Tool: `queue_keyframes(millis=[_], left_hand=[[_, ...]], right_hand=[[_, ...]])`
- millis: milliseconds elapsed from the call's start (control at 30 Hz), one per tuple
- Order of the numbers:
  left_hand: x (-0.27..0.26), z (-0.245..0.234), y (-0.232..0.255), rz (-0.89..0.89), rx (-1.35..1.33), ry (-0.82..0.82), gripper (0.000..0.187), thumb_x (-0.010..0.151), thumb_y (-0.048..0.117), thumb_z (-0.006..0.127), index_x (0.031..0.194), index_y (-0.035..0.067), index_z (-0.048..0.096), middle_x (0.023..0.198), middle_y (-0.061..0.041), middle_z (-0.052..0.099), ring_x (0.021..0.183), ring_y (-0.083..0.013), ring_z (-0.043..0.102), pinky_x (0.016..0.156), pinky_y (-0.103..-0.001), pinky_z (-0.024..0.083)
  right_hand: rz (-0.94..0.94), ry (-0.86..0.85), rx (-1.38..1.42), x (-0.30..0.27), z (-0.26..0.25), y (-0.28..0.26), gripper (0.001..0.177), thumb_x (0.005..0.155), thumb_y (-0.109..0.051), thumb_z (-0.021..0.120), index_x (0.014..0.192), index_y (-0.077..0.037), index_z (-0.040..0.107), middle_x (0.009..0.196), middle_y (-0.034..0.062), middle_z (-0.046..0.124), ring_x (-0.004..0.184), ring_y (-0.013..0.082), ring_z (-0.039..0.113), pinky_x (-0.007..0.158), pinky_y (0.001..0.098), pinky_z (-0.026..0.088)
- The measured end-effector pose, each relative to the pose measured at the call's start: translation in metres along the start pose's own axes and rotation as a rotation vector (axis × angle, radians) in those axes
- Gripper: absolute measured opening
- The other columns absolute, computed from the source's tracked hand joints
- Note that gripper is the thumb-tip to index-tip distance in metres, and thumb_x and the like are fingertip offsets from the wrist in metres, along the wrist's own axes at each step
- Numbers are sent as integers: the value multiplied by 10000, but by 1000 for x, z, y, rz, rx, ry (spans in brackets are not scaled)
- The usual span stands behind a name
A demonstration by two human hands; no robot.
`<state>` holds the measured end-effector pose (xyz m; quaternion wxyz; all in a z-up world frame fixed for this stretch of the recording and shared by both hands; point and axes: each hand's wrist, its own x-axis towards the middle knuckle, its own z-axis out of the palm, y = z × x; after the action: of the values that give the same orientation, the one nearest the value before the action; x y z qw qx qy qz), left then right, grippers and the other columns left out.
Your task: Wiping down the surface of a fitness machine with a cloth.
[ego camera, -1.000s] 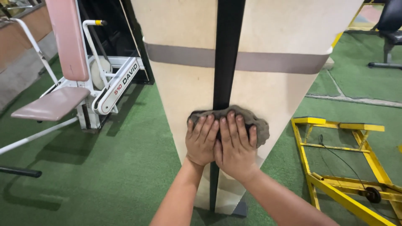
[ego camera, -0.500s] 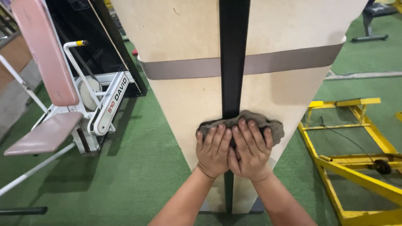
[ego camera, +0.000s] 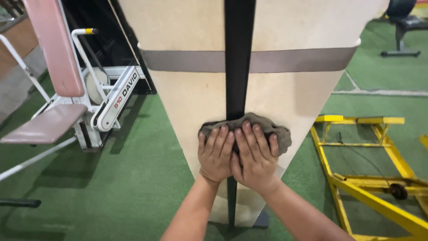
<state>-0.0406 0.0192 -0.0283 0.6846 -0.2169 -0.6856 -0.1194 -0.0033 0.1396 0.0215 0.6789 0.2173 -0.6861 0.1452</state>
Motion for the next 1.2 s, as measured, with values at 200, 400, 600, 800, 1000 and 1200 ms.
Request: queue_keyframes(millis=[200, 400, 600, 800, 1000, 1200], left_hand=[[1, -7, 3, 2, -41, 0, 489, 1031, 268, 377, 1432, 146, 629, 1428, -68, 639, 1311, -303, 600, 1225, -530, 278], [10, -15, 1, 6, -56, -29, 480, 1048, 272, 380, 1454, 137, 597, 1455, -73, 617, 1333, -286, 587, 1240, -503, 259], [15, -23, -1, 23, -90, -108, 516, 1018, 267, 428, 1502, 133, 543, 1529, -78, 546, 1404, -273, 517, 1271, -471, 167], [21, -43, -8, 68, -78, -200, 510, 1018, 248, 431, 1498, 127, 552, 1525, -74, 557, 1410, -252, 519, 1271, -434, 193], [-19, -35, -2, 54, -19, -271, 573, 991, 295, 423, 1522, 99, 513, 1575, -106, 490, 1457, -298, 454, 1277, -486, 146], [-87, -42, 9, 8, -50, -338, 603, 953, 257, 447, 1522, 62, 499, 1560, -149, 495, 1418, -345, 474, 1250, -508, 180]], right_hand=[[-9, -74, -88, -8, -6, -5, 532, 997, -303, 453, 1431, -64, 648, 1477, 145, 609, 1397, 333, 529, 1244, 523, 193], [-13, -193, -105, -1, -17, -10, 563, 1000, -319, 463, 1480, -50, 582, 1547, 151, 538, 1453, 333, 474, 1254, 517, 183], [-6, -225, -144, -3, -19, -12, 588, 997, -345, 473, 1509, -69, 559, 1573, 143, 510, 1478, 317, 446, 1260, 509, 164], [40, -246, -153, -7, -18, -21, 623, 992, -332, 494, 1547, -50, 492, 1605, 167, 451, 1501, 335, 404, 1266, 527, 121], [-7, -272, -147, -29, -23, -17, 647, 959, -354, 509, 1544, -78, 506, 1596, 142, 471, 1492, 313, 430, 1271, 509, 123], [-5, -355, -137, -90, -27, -26, 651, 926, -344, 532, 1537, -120, 528, 1582, 107, 496, 1455, 301, 474, 1261, 513, 141]])
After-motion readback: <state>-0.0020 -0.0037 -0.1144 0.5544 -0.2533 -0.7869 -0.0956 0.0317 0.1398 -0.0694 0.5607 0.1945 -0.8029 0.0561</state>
